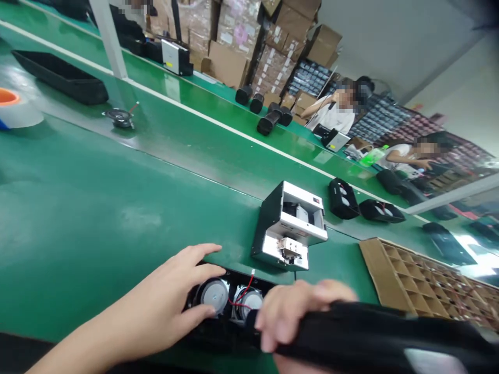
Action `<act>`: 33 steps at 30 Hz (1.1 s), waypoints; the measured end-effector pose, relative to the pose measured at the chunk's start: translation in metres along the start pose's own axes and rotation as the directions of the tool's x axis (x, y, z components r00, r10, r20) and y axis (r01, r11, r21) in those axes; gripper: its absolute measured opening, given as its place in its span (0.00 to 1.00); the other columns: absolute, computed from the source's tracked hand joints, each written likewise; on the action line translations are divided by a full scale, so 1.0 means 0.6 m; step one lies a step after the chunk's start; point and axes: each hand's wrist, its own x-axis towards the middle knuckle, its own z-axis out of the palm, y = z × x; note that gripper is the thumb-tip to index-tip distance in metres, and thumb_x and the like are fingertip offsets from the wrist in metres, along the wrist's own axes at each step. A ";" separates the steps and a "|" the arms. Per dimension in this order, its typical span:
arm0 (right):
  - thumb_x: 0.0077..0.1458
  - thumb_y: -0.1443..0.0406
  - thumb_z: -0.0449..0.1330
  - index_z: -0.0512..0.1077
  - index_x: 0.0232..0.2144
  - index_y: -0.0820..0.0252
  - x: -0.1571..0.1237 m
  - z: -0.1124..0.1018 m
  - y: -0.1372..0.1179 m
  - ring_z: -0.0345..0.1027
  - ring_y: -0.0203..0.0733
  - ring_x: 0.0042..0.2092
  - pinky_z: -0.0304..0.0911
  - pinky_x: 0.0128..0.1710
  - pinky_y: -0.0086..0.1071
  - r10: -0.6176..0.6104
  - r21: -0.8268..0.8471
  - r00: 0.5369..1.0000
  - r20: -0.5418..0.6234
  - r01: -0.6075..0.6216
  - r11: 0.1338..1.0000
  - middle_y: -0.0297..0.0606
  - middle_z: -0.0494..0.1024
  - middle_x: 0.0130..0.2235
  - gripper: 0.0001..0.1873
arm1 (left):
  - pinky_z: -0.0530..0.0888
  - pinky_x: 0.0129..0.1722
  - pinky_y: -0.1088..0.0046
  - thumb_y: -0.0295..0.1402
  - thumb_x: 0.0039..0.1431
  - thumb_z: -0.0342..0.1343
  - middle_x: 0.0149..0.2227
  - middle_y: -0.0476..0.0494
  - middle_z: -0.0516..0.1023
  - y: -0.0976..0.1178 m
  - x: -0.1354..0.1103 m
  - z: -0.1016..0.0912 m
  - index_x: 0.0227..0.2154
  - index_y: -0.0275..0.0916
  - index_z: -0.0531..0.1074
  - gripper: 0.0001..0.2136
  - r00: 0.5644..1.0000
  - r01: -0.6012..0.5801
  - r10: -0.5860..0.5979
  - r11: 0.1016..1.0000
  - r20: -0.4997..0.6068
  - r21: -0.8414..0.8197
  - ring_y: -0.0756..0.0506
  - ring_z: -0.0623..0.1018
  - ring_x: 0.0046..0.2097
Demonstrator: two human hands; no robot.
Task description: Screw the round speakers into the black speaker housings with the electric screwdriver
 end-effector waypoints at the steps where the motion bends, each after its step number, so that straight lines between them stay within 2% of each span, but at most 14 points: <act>1: 0.79 0.49 0.58 0.76 0.58 0.42 0.022 -0.015 -0.012 0.73 0.40 0.20 0.77 0.23 0.37 -0.010 0.063 0.994 -0.105 0.017 0.998 0.25 0.80 0.26 0.14 | 0.79 0.73 0.45 0.36 0.70 0.66 0.82 0.42 0.63 -0.012 -0.010 0.004 0.69 0.59 0.75 0.27 1.000 0.005 -0.006 1.000 -0.019 -0.030 0.29 0.73 0.77; 2: 0.77 0.46 0.61 0.78 0.56 0.45 0.044 -0.032 -0.023 0.73 0.40 0.21 0.77 0.25 0.38 -0.017 0.090 0.978 -0.209 0.036 0.995 0.26 0.81 0.26 0.17 | 0.76 0.75 0.43 0.41 0.73 0.64 0.84 0.44 0.58 -0.024 -0.020 0.010 0.74 0.62 0.68 0.30 0.999 0.023 -0.025 0.998 -0.041 -0.061 0.29 0.70 0.79; 4: 0.68 0.33 0.62 0.79 0.51 0.51 0.090 -0.070 -0.031 0.70 0.40 0.21 0.75 0.24 0.37 -0.068 0.034 0.933 -0.354 0.085 0.996 0.27 0.80 0.24 0.32 | 0.68 0.78 0.37 0.54 0.72 0.64 0.85 0.46 0.54 -0.044 -0.041 0.029 0.80 0.66 0.56 0.38 0.989 0.068 -0.085 0.989 -0.121 -0.133 0.27 0.64 0.82; 6: 0.63 0.26 0.58 0.77 0.49 0.54 0.129 -0.102 -0.023 0.67 0.38 0.18 0.71 0.19 0.35 -0.171 -0.063 0.910 -0.379 0.159 0.985 0.25 0.78 0.22 0.41 | 0.63 0.81 0.36 0.62 0.70 0.62 0.84 0.46 0.58 -0.056 -0.058 0.054 0.81 0.65 0.51 0.43 0.973 0.097 -0.133 0.978 -0.189 -0.185 0.26 0.63 0.82; 9: 0.64 0.26 0.58 0.73 0.45 0.54 0.163 -0.123 0.004 0.66 0.37 0.17 0.66 0.17 0.32 -0.231 -0.143 0.887 -0.401 0.188 0.972 0.23 0.76 0.22 0.39 | 0.66 0.80 0.38 0.62 0.71 0.60 0.82 0.44 0.64 -0.061 -0.067 0.090 0.81 0.63 0.52 0.42 0.958 0.100 -0.143 0.979 -0.250 -0.176 0.26 0.67 0.80; 12: 0.65 0.28 0.57 0.71 0.44 0.53 0.170 -0.115 0.023 0.67 0.35 0.18 0.66 0.19 0.31 -0.201 -0.144 0.895 -0.399 0.155 0.977 0.22 0.75 0.23 0.37 | 0.68 0.79 0.37 0.60 0.71 0.59 0.81 0.43 0.65 -0.057 -0.063 0.110 0.81 0.62 0.52 0.41 0.961 0.072 -0.108 0.986 -0.254 -0.149 0.24 0.69 0.79; 15: 0.66 0.28 0.56 0.71 0.45 0.53 0.166 -0.104 0.028 0.68 0.35 0.19 0.66 0.19 0.31 -0.170 -0.138 0.913 -0.371 0.127 0.982 0.22 0.76 0.24 0.37 | 0.70 0.79 0.39 0.61 0.71 0.59 0.81 0.44 0.65 -0.052 -0.056 0.117 0.81 0.61 0.52 0.42 0.967 0.069 -0.101 0.987 -0.232 -0.143 0.25 0.69 0.79; 22: 0.61 0.27 0.63 0.72 0.46 0.54 0.161 -0.102 0.040 0.68 0.37 0.19 0.66 0.19 0.32 -0.088 -0.064 0.929 -0.359 0.070 0.996 0.23 0.76 0.24 0.39 | 0.68 0.79 0.38 0.65 0.70 0.57 0.82 0.45 0.63 -0.049 -0.056 0.113 0.81 0.63 0.51 0.42 0.974 0.065 -0.095 0.987 -0.207 -0.146 0.25 0.68 0.79; 28: 0.60 0.27 0.65 0.74 0.46 0.54 0.160 -0.096 0.041 0.68 0.36 0.19 0.65 0.18 0.31 -0.095 -0.065 0.934 -0.345 0.078 0.995 0.24 0.77 0.24 0.39 | 0.68 0.79 0.39 0.68 0.70 0.57 0.83 0.45 0.62 -0.048 -0.056 0.110 0.81 0.63 0.51 0.44 0.977 0.078 -0.108 0.984 -0.186 -0.159 0.24 0.67 0.80; 33: 0.58 0.28 0.68 0.77 0.51 0.53 0.144 -0.095 0.042 0.68 0.37 0.19 0.64 0.19 0.32 -0.023 -0.009 0.952 -0.305 0.022 1.000 0.25 0.77 0.25 0.39 | 0.70 0.77 0.39 0.71 0.68 0.57 0.82 0.42 0.63 -0.048 -0.054 0.111 0.82 0.61 0.51 0.46 0.973 0.063 -0.092 0.988 -0.213 -0.140 0.24 0.69 0.79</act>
